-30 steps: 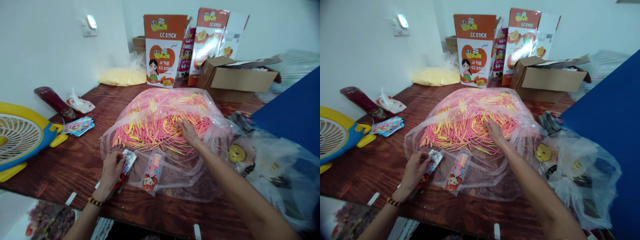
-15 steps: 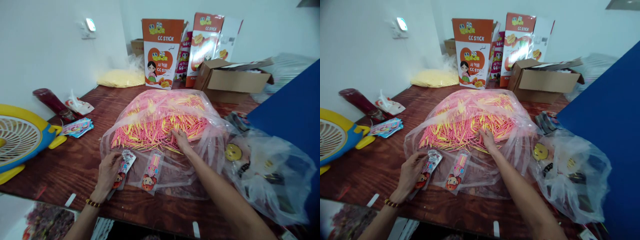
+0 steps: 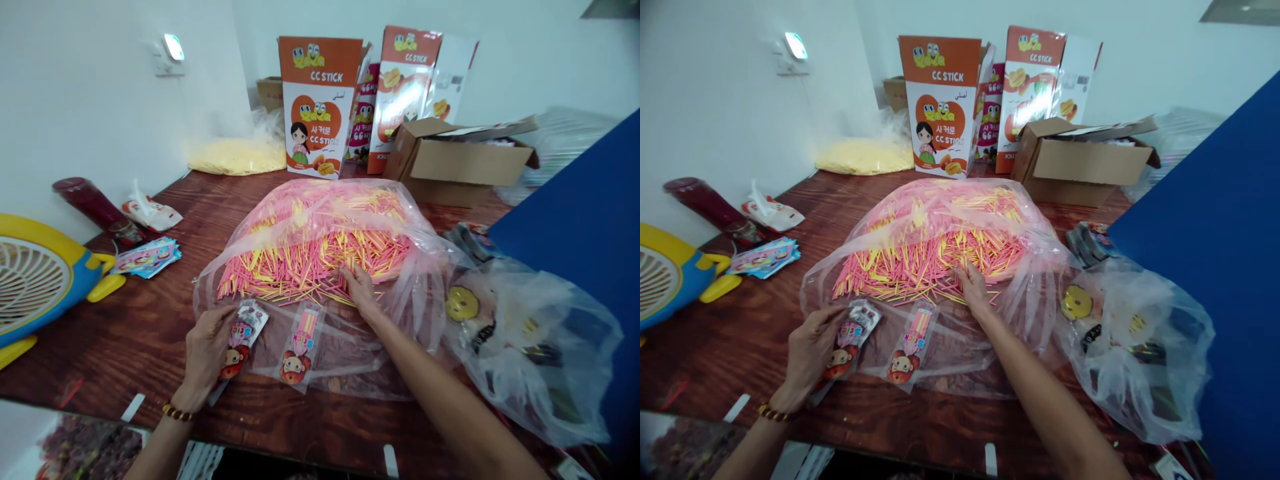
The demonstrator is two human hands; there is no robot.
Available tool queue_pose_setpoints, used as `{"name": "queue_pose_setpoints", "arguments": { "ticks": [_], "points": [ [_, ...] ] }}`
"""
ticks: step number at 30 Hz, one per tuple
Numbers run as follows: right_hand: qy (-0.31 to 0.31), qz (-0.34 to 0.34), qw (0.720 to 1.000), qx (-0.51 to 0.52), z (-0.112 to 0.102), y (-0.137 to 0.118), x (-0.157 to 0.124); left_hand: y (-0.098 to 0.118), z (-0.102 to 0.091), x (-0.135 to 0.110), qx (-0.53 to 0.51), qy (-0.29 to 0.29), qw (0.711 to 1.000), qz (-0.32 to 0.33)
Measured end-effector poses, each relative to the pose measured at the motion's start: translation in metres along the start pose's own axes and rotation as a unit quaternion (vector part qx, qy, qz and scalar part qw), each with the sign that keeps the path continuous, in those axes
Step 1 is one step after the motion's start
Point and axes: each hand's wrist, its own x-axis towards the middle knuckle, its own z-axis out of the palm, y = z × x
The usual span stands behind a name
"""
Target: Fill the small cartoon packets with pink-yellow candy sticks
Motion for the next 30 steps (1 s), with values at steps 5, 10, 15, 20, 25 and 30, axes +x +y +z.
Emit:
{"name": "queue_pose_setpoints", "arguments": {
  "ticks": [5, 10, 15, 20, 25, 30],
  "points": [
    [0.001, 0.004, 1.0, -0.001, 0.0, 0.005, -0.007, 0.0, -0.001, -0.001, -0.028, -0.012, 0.999, -0.044],
    [0.007, -0.029, 0.999, -0.022, -0.005, -0.008, -0.005, 0.016, -0.01, 0.006, -0.1, -0.044, 0.987, -0.114],
    [-0.007, -0.063, 0.997, -0.034, -0.004, -0.018, -0.017, 0.041, -0.025, 0.012, -0.227, -0.037, 0.952, -0.2],
    [-0.057, -0.052, 0.997, -0.029, -0.001, -0.009, -0.04, 0.051, -0.028, 0.008, -0.317, -0.035, 0.911, -0.26],
    [-0.046, -0.024, 0.998, -0.03, -0.003, -0.008, -0.042, 0.06, -0.016, -0.001, -0.372, -0.058, 0.89, -0.257],
    [-0.063, -0.023, 0.996, -0.066, -0.008, -0.011, -0.041, 0.069, -0.004, -0.005, -0.395, -0.085, 0.873, -0.273]
  ]
}}
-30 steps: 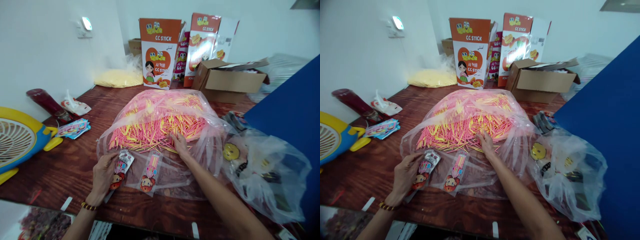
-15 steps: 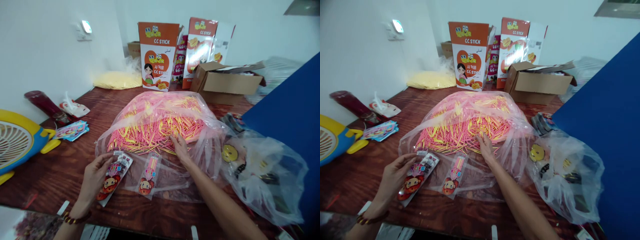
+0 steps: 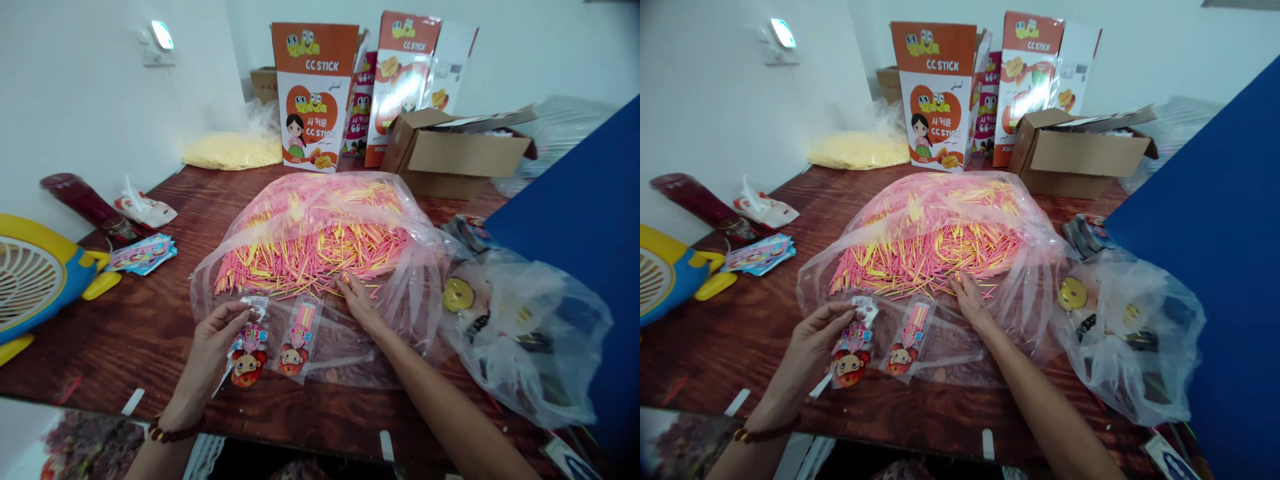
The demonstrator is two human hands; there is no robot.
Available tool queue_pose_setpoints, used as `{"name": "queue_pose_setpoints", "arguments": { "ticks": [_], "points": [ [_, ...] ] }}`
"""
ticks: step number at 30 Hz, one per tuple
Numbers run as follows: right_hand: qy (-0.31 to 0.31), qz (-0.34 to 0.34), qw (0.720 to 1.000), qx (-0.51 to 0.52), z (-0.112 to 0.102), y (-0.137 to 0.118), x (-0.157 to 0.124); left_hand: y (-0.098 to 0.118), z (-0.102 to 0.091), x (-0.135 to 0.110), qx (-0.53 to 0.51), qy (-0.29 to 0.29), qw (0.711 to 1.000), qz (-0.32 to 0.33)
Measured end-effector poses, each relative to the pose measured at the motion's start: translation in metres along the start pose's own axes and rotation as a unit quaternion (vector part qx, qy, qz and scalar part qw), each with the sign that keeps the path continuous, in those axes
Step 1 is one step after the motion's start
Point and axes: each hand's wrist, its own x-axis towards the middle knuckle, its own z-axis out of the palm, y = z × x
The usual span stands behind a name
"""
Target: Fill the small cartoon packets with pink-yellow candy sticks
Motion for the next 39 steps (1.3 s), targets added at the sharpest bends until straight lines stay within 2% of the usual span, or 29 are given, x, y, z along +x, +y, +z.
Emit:
{"name": "queue_pose_setpoints", "arguments": {
  "ticks": [4, 7, 9, 12, 14, 17, 20, 23, 25, 27, 29, 31, 34, 37, 39],
  "points": [
    [0.014, -0.014, 1.0, 0.003, 0.001, 0.003, -0.003, -0.001, 0.006, -0.002, -0.002, 0.003, 1.0, -0.007],
    [-0.012, -0.046, 0.998, -0.047, 0.002, 0.004, -0.004, -0.004, 0.007, -0.003, 0.001, 0.001, 1.0, -0.005],
    [0.003, -0.034, 0.999, -0.04, 0.0, 0.002, -0.002, -0.006, 0.007, -0.004, 0.004, -0.004, 1.0, -0.008],
    [0.031, 0.029, 0.998, 0.05, -0.005, -0.008, 0.002, -0.007, 0.008, -0.007, 0.016, -0.015, 1.0, -0.013],
    [0.017, 0.067, 0.988, 0.137, -0.008, -0.016, 0.003, -0.008, 0.011, -0.009, 0.024, -0.028, 0.999, -0.022],
    [-0.018, 0.12, 0.958, 0.259, -0.012, -0.026, 0.001, -0.01, 0.014, -0.011, 0.022, -0.044, 0.998, -0.042],
    [-0.023, 0.143, 0.946, 0.29, -0.014, -0.026, -0.003, -0.012, 0.016, -0.012, 0.022, -0.046, 0.997, -0.053],
    [-0.026, 0.121, 0.972, 0.198, -0.019, -0.018, 0.0, -0.014, 0.014, -0.014, 0.028, -0.051, 0.996, -0.065],
    [-0.032, 0.065, 0.996, 0.059, -0.021, -0.012, 0.007, -0.014, 0.012, -0.014, 0.036, -0.053, 0.996, -0.066],
    [-0.054, -0.016, 0.993, -0.1, -0.02, -0.009, 0.017, -0.014, 0.011, -0.015, 0.051, -0.05, 0.996, -0.057],
    [-0.105, -0.083, 0.958, -0.254, -0.016, -0.01, 0.025, -0.013, 0.011, -0.015, 0.067, -0.045, 0.996, -0.044],
    [-0.164, -0.114, 0.903, -0.38, -0.01, -0.014, 0.029, -0.012, 0.011, -0.014, 0.076, -0.042, 0.996, -0.036],
    [-0.211, -0.127, 0.843, -0.479, -0.001, -0.025, 0.029, -0.011, 0.009, -0.013, 0.077, -0.041, 0.996, -0.034],
    [-0.224, -0.134, 0.816, -0.515, 0.004, -0.031, 0.028, -0.011, 0.007, -0.013, 0.078, -0.042, 0.996, -0.034],
    [-0.219, -0.125, 0.822, -0.511, 0.004, -0.03, 0.032, -0.012, 0.006, -0.013, 0.082, -0.041, 0.995, -0.031]
  ]
}}
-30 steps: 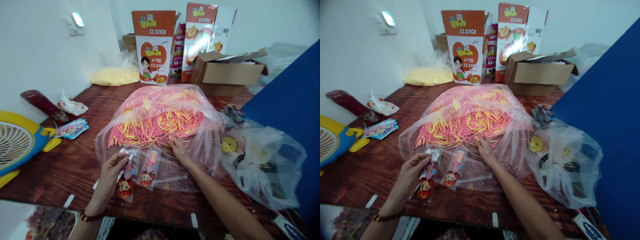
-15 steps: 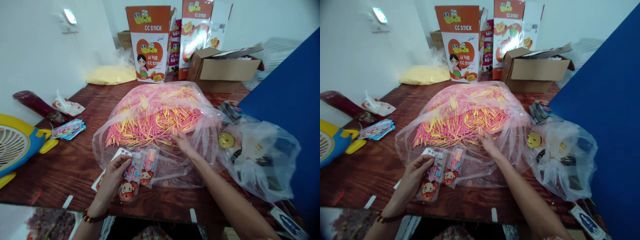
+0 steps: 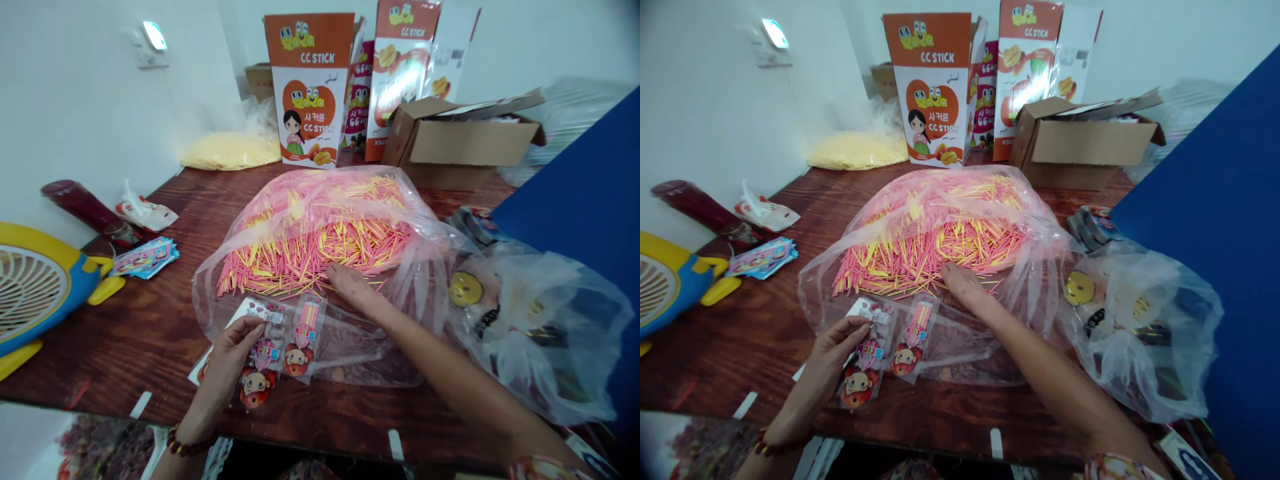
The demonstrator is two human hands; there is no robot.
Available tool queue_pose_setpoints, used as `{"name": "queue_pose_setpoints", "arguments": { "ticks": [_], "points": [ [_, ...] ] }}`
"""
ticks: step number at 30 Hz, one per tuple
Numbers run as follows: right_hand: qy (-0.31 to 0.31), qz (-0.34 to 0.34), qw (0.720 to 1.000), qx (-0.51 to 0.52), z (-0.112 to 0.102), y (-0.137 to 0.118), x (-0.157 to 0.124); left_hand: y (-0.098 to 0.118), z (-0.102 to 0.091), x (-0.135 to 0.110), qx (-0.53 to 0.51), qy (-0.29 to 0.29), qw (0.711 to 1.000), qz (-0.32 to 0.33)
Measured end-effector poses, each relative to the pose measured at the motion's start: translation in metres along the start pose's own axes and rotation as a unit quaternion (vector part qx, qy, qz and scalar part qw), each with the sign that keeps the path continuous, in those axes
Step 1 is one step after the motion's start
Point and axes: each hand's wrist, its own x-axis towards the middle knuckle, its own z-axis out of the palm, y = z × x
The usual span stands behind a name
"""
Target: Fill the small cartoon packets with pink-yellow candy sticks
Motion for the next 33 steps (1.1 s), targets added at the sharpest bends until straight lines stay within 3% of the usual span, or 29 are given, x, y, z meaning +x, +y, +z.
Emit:
{"name": "queue_pose_setpoints", "arguments": {
  "ticks": [2, 4, 6, 8, 10, 12, 14, 19, 23, 28, 33],
  "points": [
    [0.032, 0.025, 0.997, 0.058, 0.002, 0.006, 0.004, -0.001, 0.0, 0.0, 0.003, 0.002, 1.0, 0.005],
    [0.096, 0.058, 0.978, 0.177, 0.007, 0.013, 0.005, -0.002, 0.0, 0.0, 0.002, 0.004, 1.0, 0.009],
    [0.163, 0.094, 0.92, 0.345, 0.013, 0.018, -0.001, -0.003, 0.001, 0.0, 0.002, 0.002, 1.0, 0.009],
    [0.193, 0.123, 0.836, 0.498, 0.02, 0.016, -0.014, -0.005, 0.002, -0.001, -0.002, -0.001, 1.0, 0.004],
    [0.2, 0.14, 0.766, 0.595, 0.027, 0.009, -0.03, -0.006, 0.003, -0.002, -0.009, -0.007, 1.0, -0.002],
    [0.208, 0.138, 0.727, 0.64, 0.034, -0.001, -0.044, -0.007, 0.005, -0.002, -0.017, -0.015, 1.0, -0.004],
    [0.212, 0.132, 0.727, 0.64, 0.039, -0.009, -0.054, -0.006, 0.006, -0.003, -0.019, -0.025, 1.0, -0.002],
    [0.189, 0.125, 0.772, 0.593, 0.039, -0.013, -0.061, -0.005, 0.009, -0.004, -0.026, -0.042, 0.999, -0.001],
    [0.213, 0.114, 0.767, 0.594, 0.032, -0.014, -0.066, -0.005, 0.01, -0.006, -0.027, -0.036, 0.999, 0.001],
    [0.184, 0.122, 0.79, 0.572, 0.037, -0.012, -0.069, -0.002, 0.013, -0.007, -0.04, -0.037, 0.999, -0.003],
    [0.17, 0.155, 0.772, 0.593, 0.038, -0.003, -0.062, -0.001, 0.02, -0.009, -0.052, -0.06, 0.997, -0.022]
  ]
}}
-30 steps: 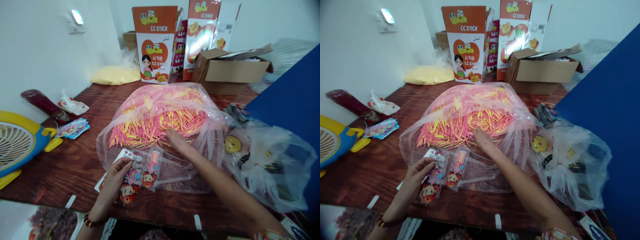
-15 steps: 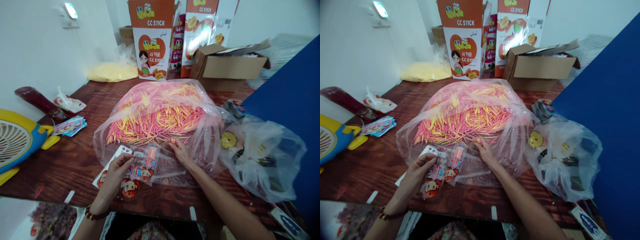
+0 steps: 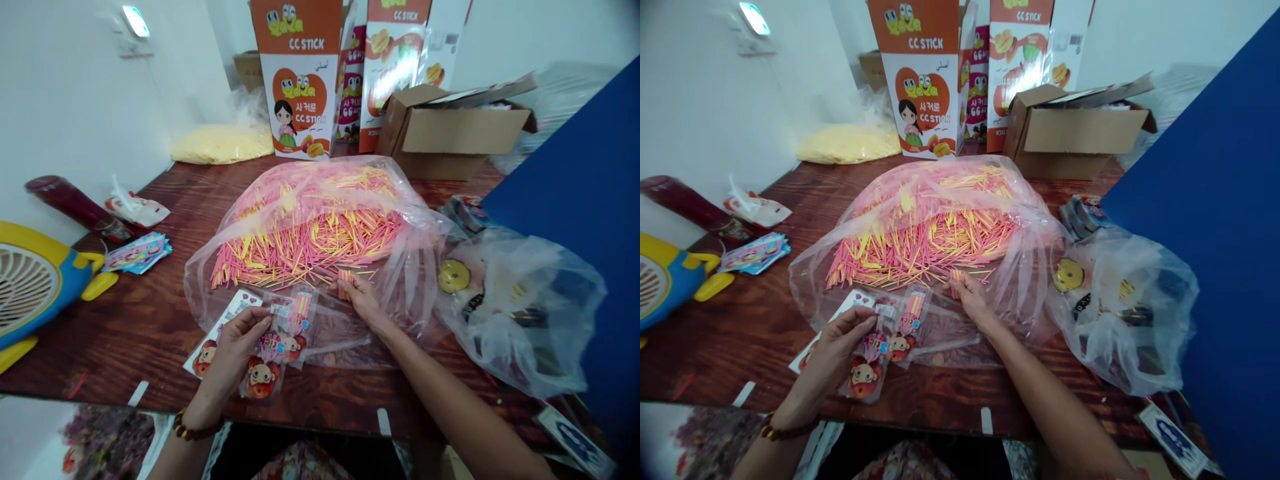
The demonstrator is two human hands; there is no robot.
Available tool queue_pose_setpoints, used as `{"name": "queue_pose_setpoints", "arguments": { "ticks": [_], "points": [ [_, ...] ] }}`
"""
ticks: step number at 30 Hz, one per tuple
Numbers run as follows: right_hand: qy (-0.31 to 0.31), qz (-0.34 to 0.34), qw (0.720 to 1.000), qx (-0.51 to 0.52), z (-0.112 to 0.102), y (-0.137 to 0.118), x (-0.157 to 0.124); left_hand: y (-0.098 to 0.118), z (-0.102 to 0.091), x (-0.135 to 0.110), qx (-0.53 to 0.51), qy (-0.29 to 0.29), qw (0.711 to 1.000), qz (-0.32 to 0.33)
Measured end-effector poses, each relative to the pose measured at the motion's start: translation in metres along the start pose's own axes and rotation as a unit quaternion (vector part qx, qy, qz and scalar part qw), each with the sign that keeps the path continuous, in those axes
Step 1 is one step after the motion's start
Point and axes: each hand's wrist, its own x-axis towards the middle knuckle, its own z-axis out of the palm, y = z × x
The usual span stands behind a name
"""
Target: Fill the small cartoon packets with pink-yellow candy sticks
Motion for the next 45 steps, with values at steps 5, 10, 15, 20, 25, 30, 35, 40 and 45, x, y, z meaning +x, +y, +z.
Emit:
{"name": "queue_pose_setpoints", "arguments": {
  "ticks": [5, 10, 15, 20, 25, 30, 35, 40, 45],
  "points": [
    [-0.001, -0.037, 0.988, -0.149, -0.006, -0.016, 0.014, -0.003, 0.007, -0.001, -0.009, -0.026, 0.999, -0.019],
    [-0.022, -0.04, 0.973, -0.227, -0.012, -0.026, 0.024, -0.005, 0.017, 0.0, 0.001, -0.023, 1.0, -0.015],
    [-0.03, 0.078, 0.997, -0.007, -0.01, -0.021, 0.03, -0.007, 0.02, 0.0, 0.005, -0.048, 0.999, -0.019],
    [0.015, 0.159, 0.975, 0.157, -0.009, -0.023, 0.031, -0.008, 0.015, 0.001, 0.03, -0.042, 0.999, 0.006],
    [0.01, 0.127, 0.952, 0.278, -0.005, -0.039, 0.02, -0.006, 0.022, 0.002, 0.025, -0.048, 0.999, -0.001],
    [-0.069, 0.067, 0.971, 0.221, 0.008, -0.064, -0.006, -0.001, 0.036, 0.006, 0.034, -0.068, 0.997, -0.012],
    [-0.153, -0.121, 0.975, -0.104, 0.01, -0.093, -0.024, 0.001, 0.041, 0.014, 0.127, -0.08, 0.988, 0.045],
    [-0.21, -0.241, 0.918, -0.236, 0.017, -0.094, -0.021, 0.001, 0.041, 0.015, 0.177, -0.094, 0.978, 0.058],
    [-0.227, -0.24, 0.912, -0.244, 0.02, -0.09, -0.019, -0.001, 0.037, 0.013, 0.193, -0.114, 0.973, 0.048]
  ]
}}
